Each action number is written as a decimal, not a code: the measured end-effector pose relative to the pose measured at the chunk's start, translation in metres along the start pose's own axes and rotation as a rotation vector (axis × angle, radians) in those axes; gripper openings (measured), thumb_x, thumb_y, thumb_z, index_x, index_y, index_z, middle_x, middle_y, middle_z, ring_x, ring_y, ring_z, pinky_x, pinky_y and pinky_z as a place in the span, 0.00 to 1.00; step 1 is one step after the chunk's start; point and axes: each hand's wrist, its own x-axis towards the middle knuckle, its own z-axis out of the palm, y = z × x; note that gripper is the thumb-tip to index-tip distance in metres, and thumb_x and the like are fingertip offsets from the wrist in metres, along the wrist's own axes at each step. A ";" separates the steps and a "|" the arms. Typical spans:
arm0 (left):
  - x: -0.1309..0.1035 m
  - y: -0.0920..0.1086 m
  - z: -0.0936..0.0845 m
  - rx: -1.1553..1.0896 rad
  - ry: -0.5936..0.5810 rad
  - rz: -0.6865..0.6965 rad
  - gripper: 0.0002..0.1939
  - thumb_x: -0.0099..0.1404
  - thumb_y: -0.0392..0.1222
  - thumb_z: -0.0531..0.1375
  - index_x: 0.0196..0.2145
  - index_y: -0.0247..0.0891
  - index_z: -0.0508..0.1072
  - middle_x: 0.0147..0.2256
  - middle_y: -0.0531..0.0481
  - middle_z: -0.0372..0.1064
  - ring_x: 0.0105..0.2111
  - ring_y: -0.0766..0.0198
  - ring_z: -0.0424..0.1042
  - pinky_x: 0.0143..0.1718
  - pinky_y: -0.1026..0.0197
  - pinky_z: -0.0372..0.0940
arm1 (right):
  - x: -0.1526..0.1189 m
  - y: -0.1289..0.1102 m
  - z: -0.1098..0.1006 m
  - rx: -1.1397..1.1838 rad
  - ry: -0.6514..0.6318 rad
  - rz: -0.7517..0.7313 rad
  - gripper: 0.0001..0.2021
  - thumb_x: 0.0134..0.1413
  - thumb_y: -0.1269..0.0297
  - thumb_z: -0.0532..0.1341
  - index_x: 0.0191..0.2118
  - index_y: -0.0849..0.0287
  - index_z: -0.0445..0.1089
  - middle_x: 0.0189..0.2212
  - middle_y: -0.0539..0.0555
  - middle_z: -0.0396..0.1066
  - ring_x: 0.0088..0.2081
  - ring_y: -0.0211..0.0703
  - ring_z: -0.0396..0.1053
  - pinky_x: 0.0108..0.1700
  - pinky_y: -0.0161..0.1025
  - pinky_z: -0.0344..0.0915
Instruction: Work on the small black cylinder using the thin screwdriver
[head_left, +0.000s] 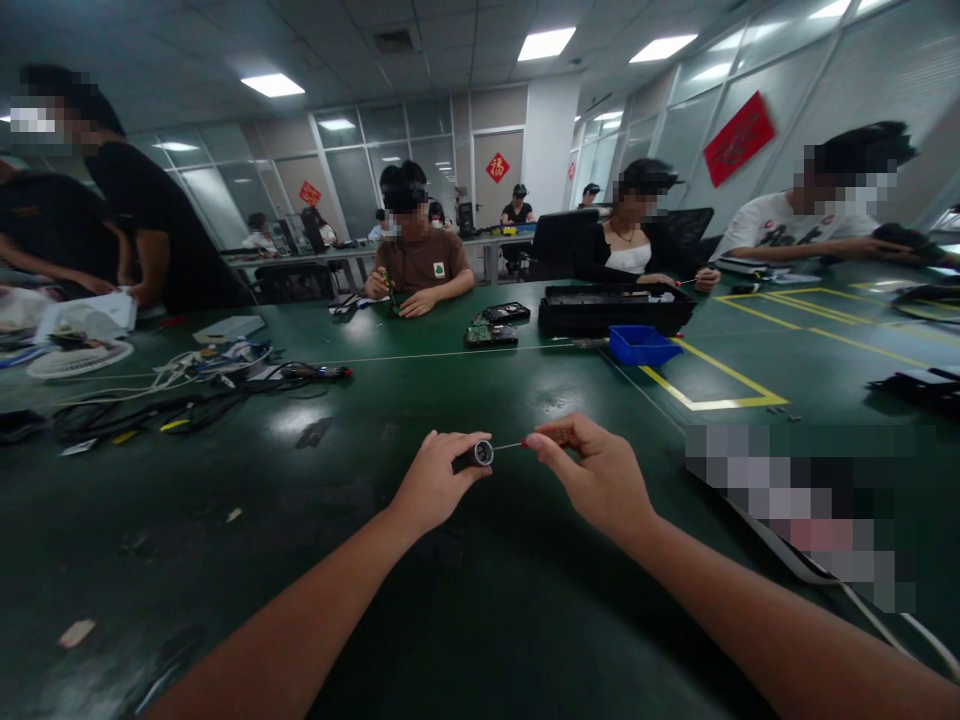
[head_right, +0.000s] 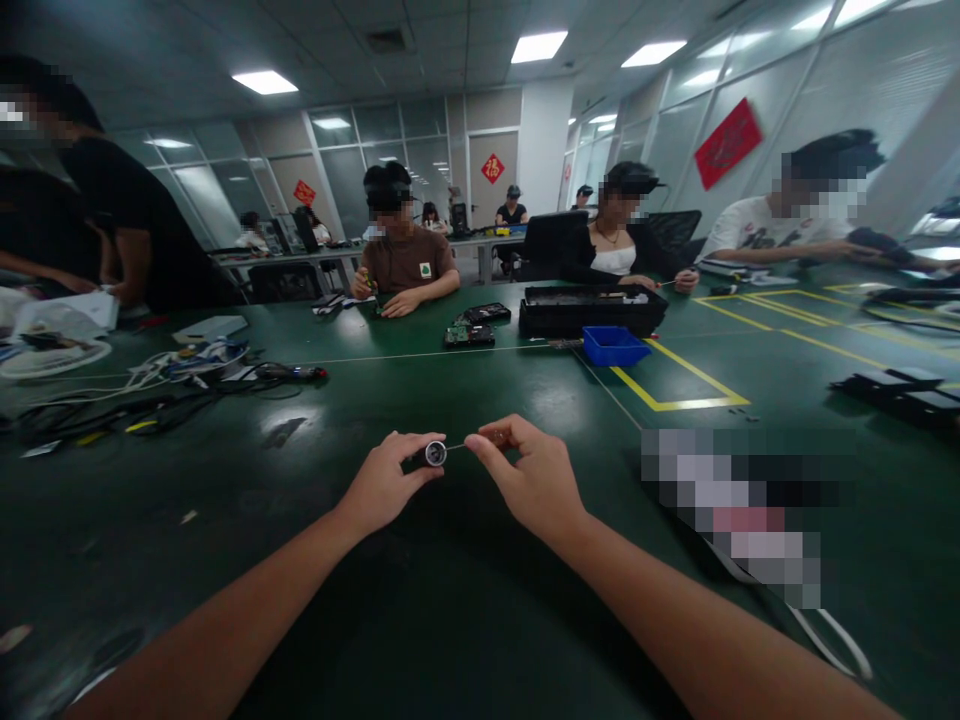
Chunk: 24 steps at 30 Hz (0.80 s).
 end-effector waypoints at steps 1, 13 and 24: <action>0.000 0.000 0.000 0.000 -0.002 -0.001 0.20 0.64 0.41 0.65 0.54 0.49 0.73 0.51 0.49 0.73 0.52 0.51 0.69 0.64 0.36 0.48 | 0.000 0.000 0.000 -0.007 -0.002 -0.004 0.13 0.60 0.50 0.62 0.39 0.55 0.75 0.30 0.53 0.79 0.31 0.46 0.76 0.31 0.42 0.68; 0.000 -0.003 0.003 -0.009 0.000 0.022 0.21 0.64 0.39 0.66 0.54 0.49 0.72 0.50 0.51 0.74 0.52 0.55 0.69 0.65 0.36 0.45 | 0.001 0.001 0.001 -0.021 -0.048 -0.027 0.11 0.66 0.57 0.56 0.44 0.55 0.71 0.30 0.52 0.76 0.32 0.45 0.75 0.34 0.41 0.67; -0.001 -0.005 0.008 -0.006 -0.028 0.042 0.20 0.64 0.40 0.65 0.54 0.51 0.72 0.50 0.52 0.74 0.53 0.55 0.69 0.66 0.36 0.42 | -0.001 0.000 0.006 -0.113 -0.041 -0.012 0.12 0.67 0.55 0.52 0.43 0.54 0.70 0.25 0.50 0.72 0.24 0.44 0.68 0.26 0.40 0.59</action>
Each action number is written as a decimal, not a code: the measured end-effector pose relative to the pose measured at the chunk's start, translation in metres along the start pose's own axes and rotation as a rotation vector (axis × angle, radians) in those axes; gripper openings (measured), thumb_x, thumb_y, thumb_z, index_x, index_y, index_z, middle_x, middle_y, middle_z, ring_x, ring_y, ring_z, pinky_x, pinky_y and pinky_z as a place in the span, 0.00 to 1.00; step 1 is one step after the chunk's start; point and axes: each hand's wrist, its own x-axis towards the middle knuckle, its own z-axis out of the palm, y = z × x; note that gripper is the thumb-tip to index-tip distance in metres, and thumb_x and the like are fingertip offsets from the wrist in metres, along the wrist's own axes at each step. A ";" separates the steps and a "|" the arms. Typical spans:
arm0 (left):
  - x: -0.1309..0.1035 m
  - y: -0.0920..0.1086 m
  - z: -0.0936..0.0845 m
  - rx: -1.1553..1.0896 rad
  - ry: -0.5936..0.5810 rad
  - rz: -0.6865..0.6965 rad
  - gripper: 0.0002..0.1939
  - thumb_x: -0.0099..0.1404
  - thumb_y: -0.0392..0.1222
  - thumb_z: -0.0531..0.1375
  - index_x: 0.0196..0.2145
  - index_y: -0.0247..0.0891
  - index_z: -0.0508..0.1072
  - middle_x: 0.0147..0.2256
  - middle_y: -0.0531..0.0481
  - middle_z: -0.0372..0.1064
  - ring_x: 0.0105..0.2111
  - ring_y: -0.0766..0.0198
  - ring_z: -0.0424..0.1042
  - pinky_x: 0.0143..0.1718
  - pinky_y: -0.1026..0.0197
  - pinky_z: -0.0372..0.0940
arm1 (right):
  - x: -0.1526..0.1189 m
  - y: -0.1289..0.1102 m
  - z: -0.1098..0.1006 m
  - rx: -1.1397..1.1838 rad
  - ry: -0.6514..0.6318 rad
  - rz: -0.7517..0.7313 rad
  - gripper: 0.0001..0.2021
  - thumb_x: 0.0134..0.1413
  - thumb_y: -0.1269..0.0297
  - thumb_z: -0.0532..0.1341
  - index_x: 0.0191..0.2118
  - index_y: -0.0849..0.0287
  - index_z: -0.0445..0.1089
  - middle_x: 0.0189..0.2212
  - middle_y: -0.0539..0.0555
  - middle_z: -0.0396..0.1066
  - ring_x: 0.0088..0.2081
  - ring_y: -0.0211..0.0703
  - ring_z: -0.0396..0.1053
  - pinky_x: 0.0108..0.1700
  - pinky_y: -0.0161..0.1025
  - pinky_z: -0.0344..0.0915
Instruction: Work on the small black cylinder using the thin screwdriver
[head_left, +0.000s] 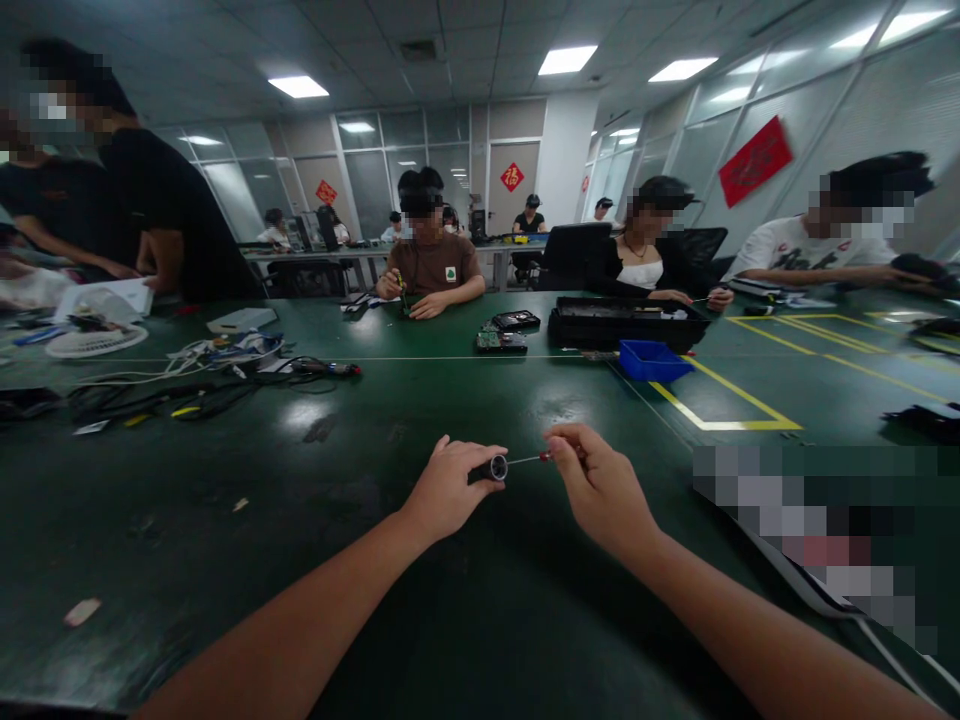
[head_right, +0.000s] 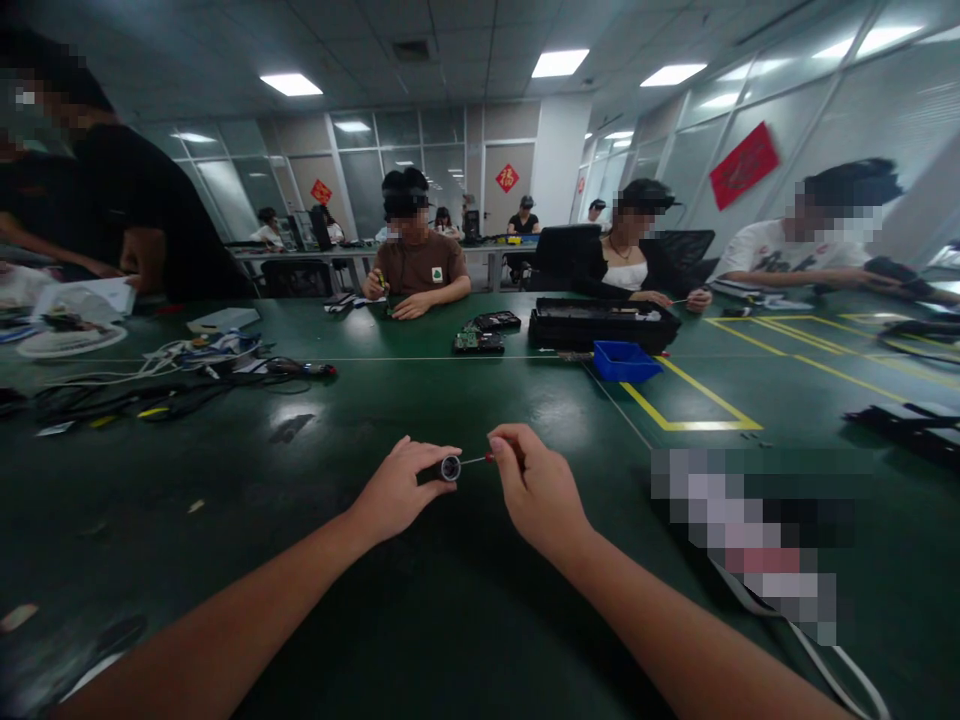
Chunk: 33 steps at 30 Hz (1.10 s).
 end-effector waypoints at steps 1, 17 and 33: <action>0.000 0.000 0.000 -0.003 0.004 0.000 0.20 0.64 0.41 0.65 0.53 0.50 0.73 0.50 0.51 0.74 0.52 0.55 0.69 0.65 0.36 0.43 | 0.000 0.000 0.000 0.019 -0.004 -0.020 0.12 0.67 0.56 0.52 0.47 0.54 0.68 0.29 0.52 0.73 0.27 0.45 0.70 0.28 0.41 0.62; 0.002 0.000 -0.007 0.014 0.071 -0.036 0.19 0.65 0.41 0.65 0.54 0.47 0.73 0.49 0.48 0.74 0.51 0.52 0.70 0.64 0.37 0.49 | 0.000 0.006 0.007 0.300 0.001 0.089 0.10 0.64 0.54 0.56 0.43 0.55 0.66 0.35 0.55 0.74 0.36 0.47 0.73 0.39 0.44 0.68; 0.002 -0.003 -0.010 0.060 0.069 0.060 0.20 0.66 0.44 0.64 0.56 0.53 0.70 0.54 0.52 0.71 0.56 0.56 0.67 0.67 0.35 0.40 | 0.010 0.019 0.008 0.527 0.101 0.197 0.15 0.66 0.50 0.55 0.39 0.56 0.68 0.31 0.52 0.71 0.32 0.43 0.70 0.39 0.43 0.68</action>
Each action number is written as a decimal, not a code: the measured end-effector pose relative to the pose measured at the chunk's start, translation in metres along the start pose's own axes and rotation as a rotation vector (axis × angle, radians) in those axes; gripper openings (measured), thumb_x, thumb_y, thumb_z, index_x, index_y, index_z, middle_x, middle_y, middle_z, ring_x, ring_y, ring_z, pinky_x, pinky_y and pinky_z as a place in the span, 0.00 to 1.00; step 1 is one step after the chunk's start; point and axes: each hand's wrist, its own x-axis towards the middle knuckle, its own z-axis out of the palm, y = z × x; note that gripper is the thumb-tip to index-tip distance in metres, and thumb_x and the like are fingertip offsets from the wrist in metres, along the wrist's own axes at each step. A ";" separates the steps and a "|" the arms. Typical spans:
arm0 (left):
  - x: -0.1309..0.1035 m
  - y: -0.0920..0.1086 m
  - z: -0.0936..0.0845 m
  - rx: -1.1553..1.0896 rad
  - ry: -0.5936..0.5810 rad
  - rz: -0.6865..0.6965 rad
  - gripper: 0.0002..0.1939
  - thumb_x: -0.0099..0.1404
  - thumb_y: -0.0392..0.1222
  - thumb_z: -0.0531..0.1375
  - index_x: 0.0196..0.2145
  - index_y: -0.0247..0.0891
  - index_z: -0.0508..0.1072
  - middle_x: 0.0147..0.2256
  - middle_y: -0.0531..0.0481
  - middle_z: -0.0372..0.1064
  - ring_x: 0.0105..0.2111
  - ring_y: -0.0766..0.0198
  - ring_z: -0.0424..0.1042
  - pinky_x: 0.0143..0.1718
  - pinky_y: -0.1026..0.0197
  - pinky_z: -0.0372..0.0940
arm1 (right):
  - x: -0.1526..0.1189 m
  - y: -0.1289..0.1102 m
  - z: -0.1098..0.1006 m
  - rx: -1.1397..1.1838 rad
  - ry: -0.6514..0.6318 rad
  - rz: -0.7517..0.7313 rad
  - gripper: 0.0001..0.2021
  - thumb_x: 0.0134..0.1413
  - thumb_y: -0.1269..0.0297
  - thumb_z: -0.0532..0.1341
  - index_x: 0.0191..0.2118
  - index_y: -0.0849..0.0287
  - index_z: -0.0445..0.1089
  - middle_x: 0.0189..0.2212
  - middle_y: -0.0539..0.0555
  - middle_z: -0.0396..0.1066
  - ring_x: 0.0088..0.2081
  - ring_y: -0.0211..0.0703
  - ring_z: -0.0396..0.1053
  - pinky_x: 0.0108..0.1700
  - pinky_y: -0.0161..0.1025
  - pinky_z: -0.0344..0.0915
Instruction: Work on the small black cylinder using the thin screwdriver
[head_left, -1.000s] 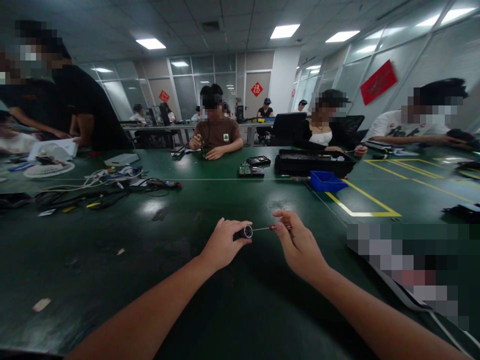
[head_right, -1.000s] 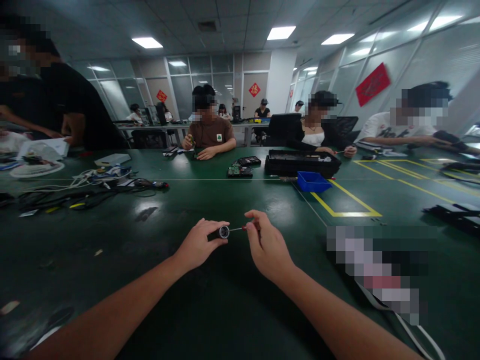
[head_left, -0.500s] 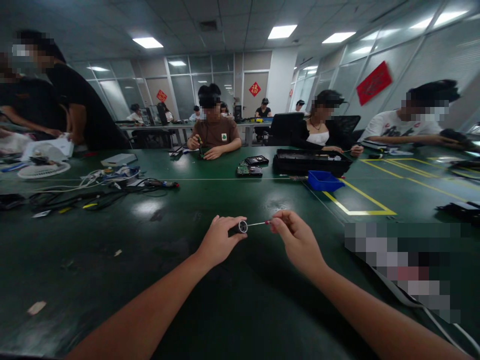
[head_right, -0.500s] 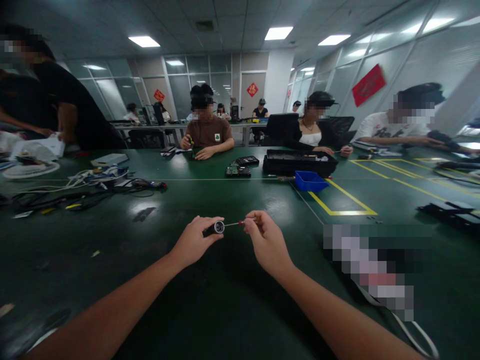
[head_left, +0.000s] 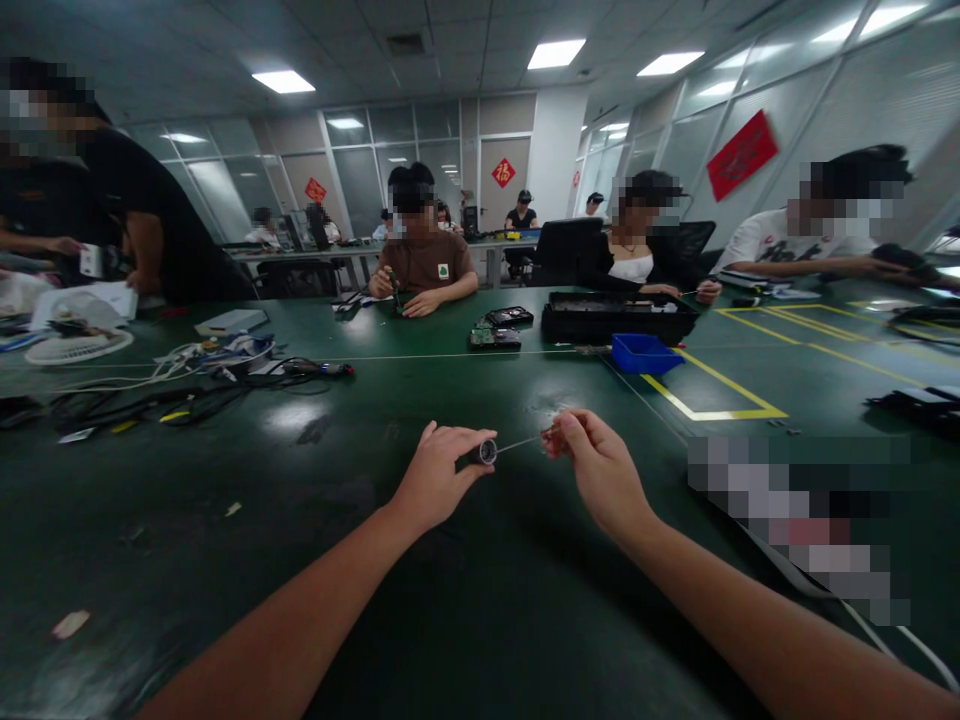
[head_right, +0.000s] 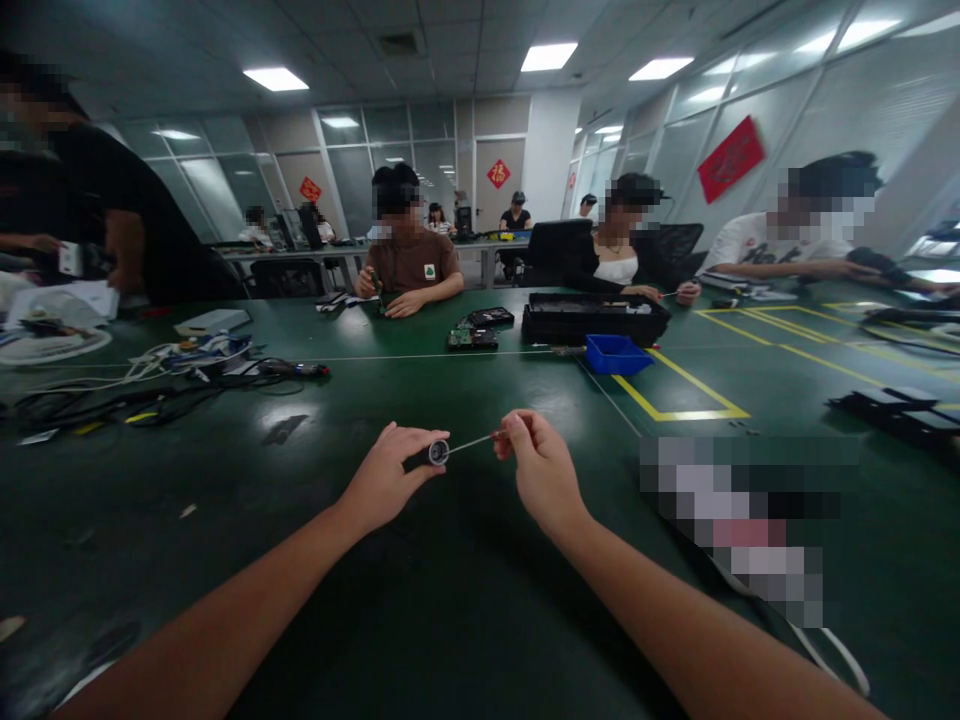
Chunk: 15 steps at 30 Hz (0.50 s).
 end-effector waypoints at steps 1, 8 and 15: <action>0.000 0.000 0.000 -0.001 0.002 -0.004 0.20 0.66 0.44 0.64 0.56 0.53 0.70 0.54 0.52 0.71 0.56 0.56 0.67 0.67 0.35 0.40 | -0.002 -0.002 0.000 -0.063 -0.017 -0.029 0.14 0.66 0.51 0.54 0.39 0.56 0.68 0.31 0.52 0.72 0.33 0.43 0.71 0.39 0.43 0.68; 0.001 0.000 0.000 0.001 0.009 -0.050 0.20 0.65 0.42 0.65 0.54 0.52 0.71 0.53 0.52 0.72 0.56 0.56 0.67 0.67 0.35 0.40 | -0.012 -0.009 -0.001 -0.190 -0.144 -0.129 0.12 0.66 0.53 0.56 0.44 0.55 0.69 0.35 0.53 0.75 0.37 0.45 0.75 0.41 0.43 0.70; 0.001 0.001 0.001 -0.024 -0.003 -0.050 0.21 0.64 0.42 0.66 0.55 0.51 0.72 0.52 0.50 0.73 0.55 0.54 0.68 0.67 0.35 0.40 | -0.011 -0.006 0.000 -0.200 -0.075 -0.155 0.13 0.67 0.53 0.55 0.44 0.55 0.69 0.34 0.53 0.76 0.36 0.45 0.75 0.40 0.43 0.70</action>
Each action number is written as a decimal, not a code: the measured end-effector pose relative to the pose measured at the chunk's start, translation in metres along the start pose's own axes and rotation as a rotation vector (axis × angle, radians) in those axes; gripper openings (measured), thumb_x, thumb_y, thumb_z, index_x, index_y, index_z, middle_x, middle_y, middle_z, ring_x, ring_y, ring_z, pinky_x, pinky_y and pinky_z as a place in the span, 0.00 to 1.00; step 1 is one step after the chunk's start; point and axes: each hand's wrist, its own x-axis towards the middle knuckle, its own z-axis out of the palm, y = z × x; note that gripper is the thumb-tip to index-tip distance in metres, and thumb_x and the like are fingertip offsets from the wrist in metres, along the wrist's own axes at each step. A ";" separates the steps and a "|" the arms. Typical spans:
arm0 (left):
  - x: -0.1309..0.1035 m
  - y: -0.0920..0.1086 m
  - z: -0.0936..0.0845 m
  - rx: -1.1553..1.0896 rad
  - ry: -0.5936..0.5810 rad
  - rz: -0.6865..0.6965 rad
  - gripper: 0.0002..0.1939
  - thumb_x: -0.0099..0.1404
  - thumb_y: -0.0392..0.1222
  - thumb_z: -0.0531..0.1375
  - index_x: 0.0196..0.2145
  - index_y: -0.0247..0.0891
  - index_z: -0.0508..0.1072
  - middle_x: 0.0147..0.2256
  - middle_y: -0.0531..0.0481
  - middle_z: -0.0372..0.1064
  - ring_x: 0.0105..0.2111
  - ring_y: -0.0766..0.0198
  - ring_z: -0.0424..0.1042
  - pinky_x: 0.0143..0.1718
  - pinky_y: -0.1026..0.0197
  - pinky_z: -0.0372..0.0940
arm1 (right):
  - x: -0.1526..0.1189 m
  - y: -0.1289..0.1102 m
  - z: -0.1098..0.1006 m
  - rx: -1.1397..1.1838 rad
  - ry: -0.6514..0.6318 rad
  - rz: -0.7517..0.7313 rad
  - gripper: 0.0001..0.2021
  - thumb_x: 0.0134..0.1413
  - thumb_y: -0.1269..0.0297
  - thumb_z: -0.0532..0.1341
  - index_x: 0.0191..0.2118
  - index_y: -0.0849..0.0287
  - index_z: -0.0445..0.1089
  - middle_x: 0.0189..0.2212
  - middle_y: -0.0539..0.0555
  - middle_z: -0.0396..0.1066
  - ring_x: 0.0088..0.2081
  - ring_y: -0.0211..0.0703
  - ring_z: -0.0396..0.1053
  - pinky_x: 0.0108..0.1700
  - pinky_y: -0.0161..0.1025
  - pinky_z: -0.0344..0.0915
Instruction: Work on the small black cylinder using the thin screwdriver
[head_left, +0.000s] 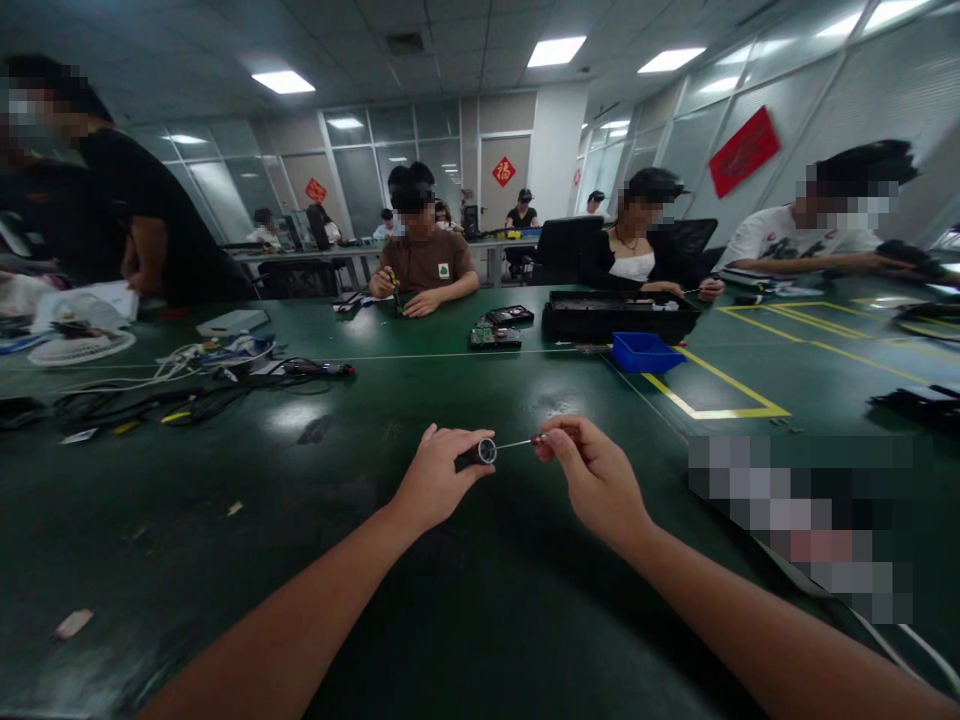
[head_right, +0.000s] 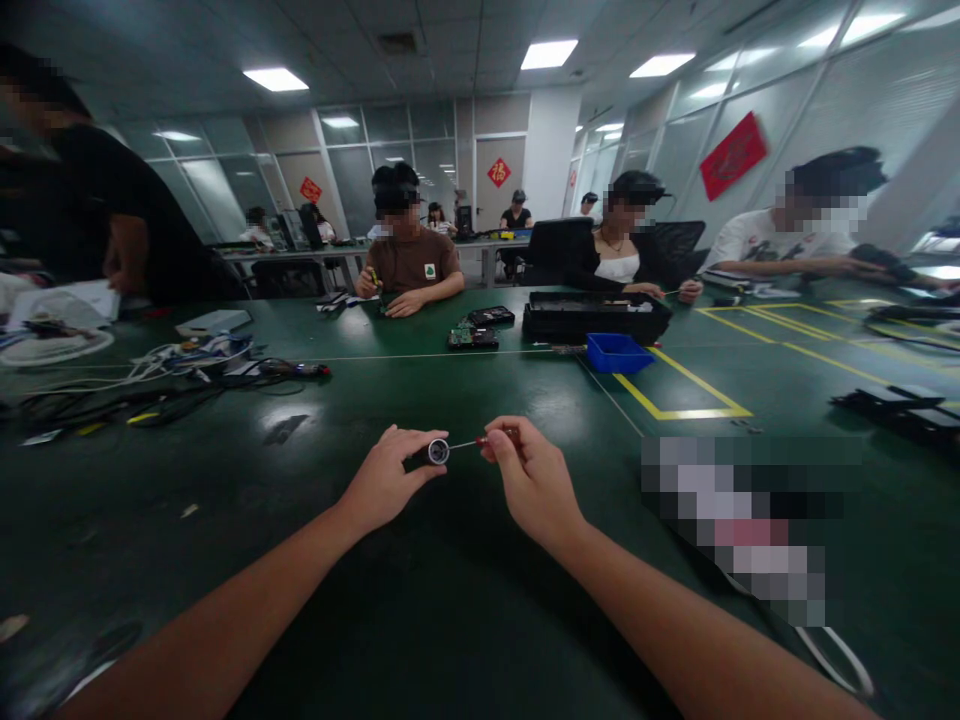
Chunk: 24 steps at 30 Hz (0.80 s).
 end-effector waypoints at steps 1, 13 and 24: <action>0.000 0.000 0.000 -0.001 -0.001 0.002 0.21 0.64 0.42 0.66 0.55 0.50 0.72 0.52 0.50 0.73 0.54 0.54 0.68 0.67 0.35 0.41 | 0.000 -0.001 0.000 -0.004 -0.007 -0.004 0.13 0.67 0.53 0.55 0.44 0.55 0.69 0.34 0.53 0.76 0.36 0.45 0.76 0.40 0.43 0.70; -0.001 0.001 -0.001 -0.015 -0.024 -0.025 0.21 0.65 0.42 0.65 0.55 0.49 0.72 0.52 0.51 0.73 0.54 0.55 0.68 0.67 0.37 0.42 | 0.000 -0.012 -0.005 -0.183 -0.086 -0.119 0.10 0.66 0.63 0.52 0.41 0.56 0.71 0.34 0.53 0.75 0.36 0.44 0.74 0.38 0.40 0.66; -0.001 0.000 0.002 -0.021 -0.018 -0.006 0.21 0.64 0.40 0.66 0.54 0.49 0.73 0.51 0.50 0.74 0.52 0.53 0.69 0.64 0.38 0.50 | -0.004 -0.014 0.002 -0.262 -0.052 -0.096 0.10 0.68 0.61 0.50 0.48 0.56 0.64 0.30 0.51 0.73 0.26 0.42 0.69 0.29 0.38 0.61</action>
